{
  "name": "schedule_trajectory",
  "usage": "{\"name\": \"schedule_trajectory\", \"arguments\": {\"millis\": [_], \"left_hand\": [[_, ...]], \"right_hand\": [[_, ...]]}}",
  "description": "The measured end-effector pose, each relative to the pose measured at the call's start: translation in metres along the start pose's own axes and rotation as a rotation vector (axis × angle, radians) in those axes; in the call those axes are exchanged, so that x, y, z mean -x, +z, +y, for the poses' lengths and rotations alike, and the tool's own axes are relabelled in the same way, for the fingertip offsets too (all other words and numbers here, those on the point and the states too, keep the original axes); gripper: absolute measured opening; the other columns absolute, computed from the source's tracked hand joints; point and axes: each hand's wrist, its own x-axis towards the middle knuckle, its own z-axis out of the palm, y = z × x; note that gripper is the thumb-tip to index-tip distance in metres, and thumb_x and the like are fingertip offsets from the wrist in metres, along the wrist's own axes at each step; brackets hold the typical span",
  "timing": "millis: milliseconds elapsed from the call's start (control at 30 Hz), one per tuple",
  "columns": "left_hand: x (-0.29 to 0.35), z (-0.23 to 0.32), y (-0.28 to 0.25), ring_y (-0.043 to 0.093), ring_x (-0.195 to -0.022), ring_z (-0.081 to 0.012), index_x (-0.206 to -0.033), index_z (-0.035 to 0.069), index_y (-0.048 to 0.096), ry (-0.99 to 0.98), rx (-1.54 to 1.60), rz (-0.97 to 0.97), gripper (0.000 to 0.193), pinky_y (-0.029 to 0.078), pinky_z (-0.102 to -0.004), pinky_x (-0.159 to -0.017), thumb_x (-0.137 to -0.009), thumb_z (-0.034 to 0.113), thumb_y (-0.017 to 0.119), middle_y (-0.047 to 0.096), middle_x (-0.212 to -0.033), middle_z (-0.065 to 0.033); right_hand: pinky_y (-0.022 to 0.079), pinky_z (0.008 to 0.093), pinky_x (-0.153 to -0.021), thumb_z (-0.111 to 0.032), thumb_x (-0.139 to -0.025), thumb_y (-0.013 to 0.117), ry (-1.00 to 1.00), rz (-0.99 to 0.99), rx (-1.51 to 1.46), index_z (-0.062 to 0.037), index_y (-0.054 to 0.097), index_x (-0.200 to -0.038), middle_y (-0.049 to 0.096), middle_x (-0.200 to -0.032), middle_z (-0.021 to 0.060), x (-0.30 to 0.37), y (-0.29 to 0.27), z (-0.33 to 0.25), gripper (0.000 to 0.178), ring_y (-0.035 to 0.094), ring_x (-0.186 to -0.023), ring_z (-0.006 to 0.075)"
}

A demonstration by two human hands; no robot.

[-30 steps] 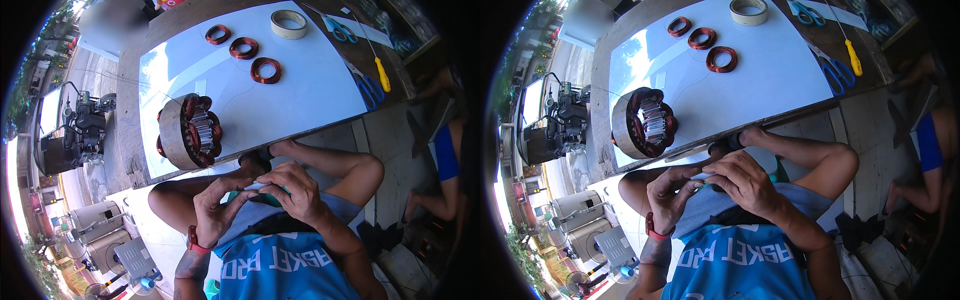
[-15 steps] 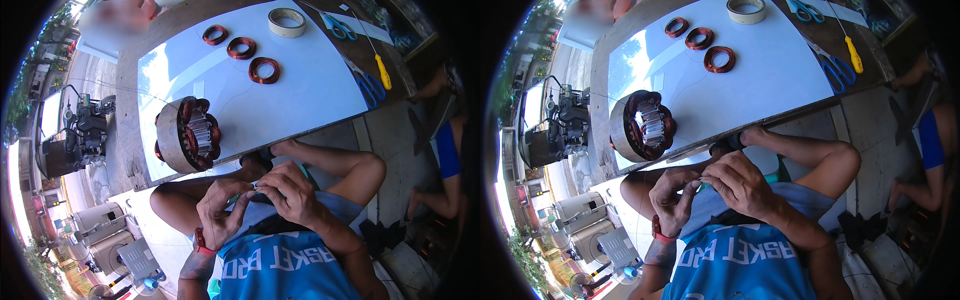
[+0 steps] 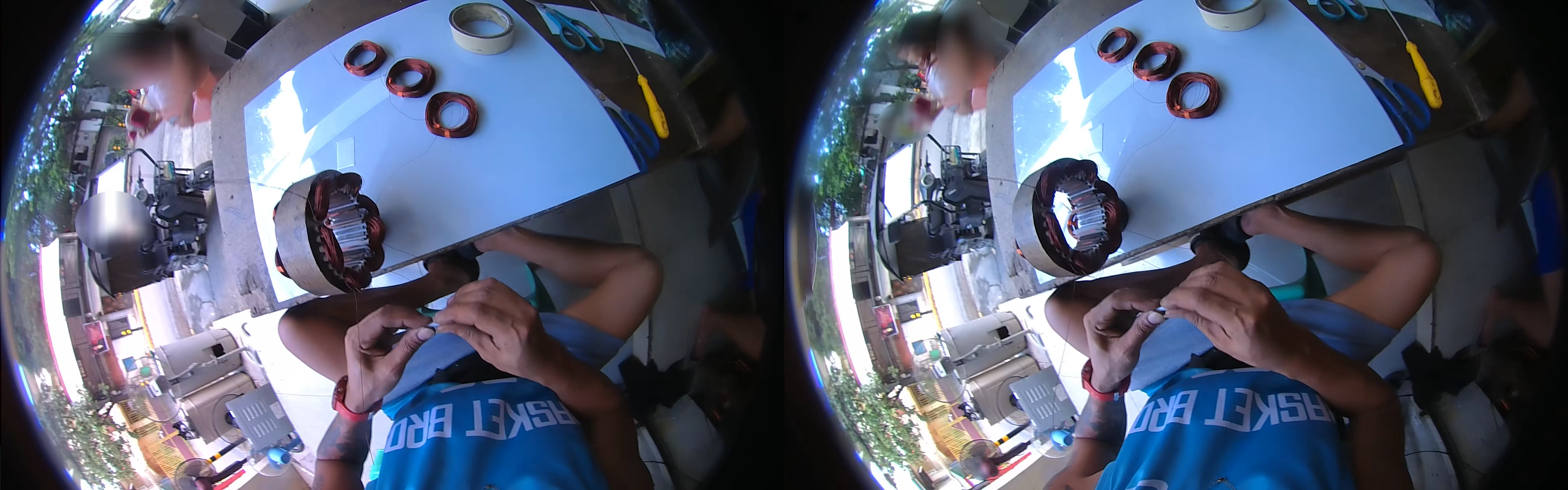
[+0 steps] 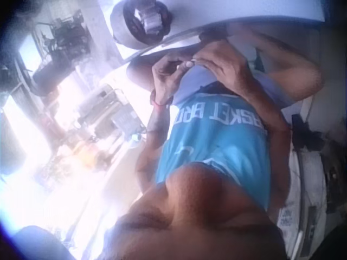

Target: The person winds copper wire coils into the slots of a cylindrical motor stator by hand, using a small white tool to press and align the wire. Pre-wound copper coils, tape, and scissors are visible on the table.

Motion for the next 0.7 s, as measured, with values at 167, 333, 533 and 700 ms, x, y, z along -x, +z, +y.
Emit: {"name": "schedule_trajectory", "arguments": {"millis": [167,333,533,700], "left_hand": [[0.011,-0.007,-0.004,0.07,-0.095,-0.0188,-0.105,-0.004,0.075,0.005,0.047,0.009,0.014,0.056,-0.0323,-0.088,-0.095,0.004,0.081,0.075,-0.1,-0.012],[0.02,-0.017,-0.003,0.072,-0.099,-0.0234,-0.104,-0.004,0.075,0.073,-0.042,0.075,0.013,0.057,-0.0353,-0.09,-0.096,0.005,0.08,0.076,-0.104,-0.0138],[0.021,-0.024,-0.01,0.071,-0.106,-0.0258,-0.112,-0.002,0.066,0.179,-0.103,0.188,0.032,0.057,-0.0376,-0.093,-0.094,0.015,0.085,0.072,-0.111,-0.0139],[-0.01,-0.027,-0.042,0.061,-0.126,-0.0249,-0.15,0.001,0.04,0.298,-0.204,0.491,0.096,0.053,-0.0393,-0.105,-0.08,0.033,0.098,0.058,-0.14,-0.0163]], "right_hand": [[0.062,0.037,-0.081,-0.006,-0.086,0.086,-0.046,-0.034,0.017,-0.0018,0.074,-0.112,0.072,-0.099,0.0096,0.001,0.006,0.0,0.029,0.073,-0.094,0.0258],[0.062,0.0368,-0.079,-0.01,-0.084,0.09,-0.068,-0.069,0.022,-0.0019,0.074,-0.115,0.071,-0.1,0.0108,0.006,0.012,0.007,0.036,0.073,-0.093,0.0258],[0.061,0.0362,-0.076,-0.01,-0.094,0.081,-0.005,-0.008,-0.052,-0.0032,0.07,-0.115,0.069,-0.099,0.0116,-0.007,0.017,0.01,0.025,0.072,-0.092,0.0265],[0.058,0.0412,-0.079,-0.006,-0.103,0.067,0.204,0.15,-0.039,-0.0007,0.063,-0.117,0.068,-0.104,0.0171,-0.053,-0.005,0.026,0.015,0.071,-0.1,0.0284]]}}
